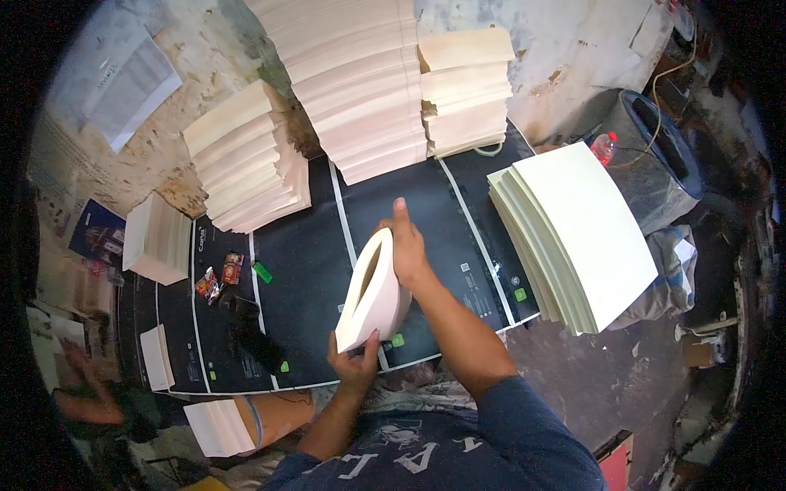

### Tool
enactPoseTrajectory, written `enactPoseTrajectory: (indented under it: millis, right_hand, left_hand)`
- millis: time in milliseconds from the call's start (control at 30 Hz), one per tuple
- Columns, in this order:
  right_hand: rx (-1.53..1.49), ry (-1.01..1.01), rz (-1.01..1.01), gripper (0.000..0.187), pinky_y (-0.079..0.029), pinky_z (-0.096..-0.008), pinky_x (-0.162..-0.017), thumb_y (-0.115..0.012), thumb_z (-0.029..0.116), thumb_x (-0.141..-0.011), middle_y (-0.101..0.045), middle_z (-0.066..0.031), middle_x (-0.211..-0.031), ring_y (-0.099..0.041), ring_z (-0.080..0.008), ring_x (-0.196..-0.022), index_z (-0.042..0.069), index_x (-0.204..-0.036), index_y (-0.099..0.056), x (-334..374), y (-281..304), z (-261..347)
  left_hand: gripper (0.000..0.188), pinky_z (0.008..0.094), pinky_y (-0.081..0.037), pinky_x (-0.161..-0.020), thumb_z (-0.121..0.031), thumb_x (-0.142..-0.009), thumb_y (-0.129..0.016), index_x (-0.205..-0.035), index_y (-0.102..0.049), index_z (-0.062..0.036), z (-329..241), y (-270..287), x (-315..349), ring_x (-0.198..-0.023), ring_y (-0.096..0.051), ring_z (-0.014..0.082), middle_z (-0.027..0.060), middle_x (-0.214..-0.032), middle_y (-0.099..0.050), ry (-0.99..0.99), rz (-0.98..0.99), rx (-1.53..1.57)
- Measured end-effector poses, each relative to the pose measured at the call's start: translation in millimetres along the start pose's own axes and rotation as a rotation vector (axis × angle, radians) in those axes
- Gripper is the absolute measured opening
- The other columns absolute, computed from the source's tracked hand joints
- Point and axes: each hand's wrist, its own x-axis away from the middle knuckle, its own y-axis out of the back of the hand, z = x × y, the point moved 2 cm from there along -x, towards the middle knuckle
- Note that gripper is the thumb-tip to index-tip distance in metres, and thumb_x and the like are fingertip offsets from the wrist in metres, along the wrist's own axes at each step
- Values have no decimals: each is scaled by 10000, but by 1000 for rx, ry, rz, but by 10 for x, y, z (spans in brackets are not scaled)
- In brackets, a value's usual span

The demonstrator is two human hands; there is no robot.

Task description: The person flips through sheets in a stack of paper by hand to separate them, aligns the edges of the stack by tapping it on the table, and moves the stacks between different piles on the work surface.

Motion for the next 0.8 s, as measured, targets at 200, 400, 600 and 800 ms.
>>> enactPoseTrajectory:
  millis: [200, 400, 600, 800]
  right_hand:
    - [36, 107, -90, 881, -486, -284, -558, -172, 676, -972, -589, -106, -553, -557, -176, -511, 21, -576, -607, 22, -47, 43]
    - [-101, 161, -176, 869, -468, -297, -515, -209, 703, -955, -552, -105, -515, -529, -179, -469, 36, -529, -569, 115, -86, 136]
    - [-124, 146, -144, 865, -485, -306, -543, -193, 721, -945, -588, -106, -576, -562, -190, -522, 23, -633, -599, 26, -56, -30]
    - [-162, 106, -226, 840, -491, -310, -581, -134, 699, -956, -586, -108, -621, -570, -207, -570, 37, -690, -578, 4, -19, -334]
  left_hand:
    - [513, 364, -519, -830, -106, -758, -811, -1153, -528, 56, -179, -174, -84, -903, -656, 277, 162, -1064, -638, -50, -91, 63]
    - [470, 330, -515, -871, -43, -795, -784, -1183, -535, 50, 166, -206, -30, -1010, -646, 213, 183, -1126, -656, 277, 38, 360]
    - [422, 300, -519, -831, -57, -813, -770, -1184, -597, 44, 99, -272, -135, -936, -661, 176, 134, -1050, -694, 323, -10, 493]
    - [438, 317, -532, -865, -48, -796, -777, -1192, -612, 37, 295, -247, -77, -983, -679, 213, 162, -1107, -687, 211, 42, 301]
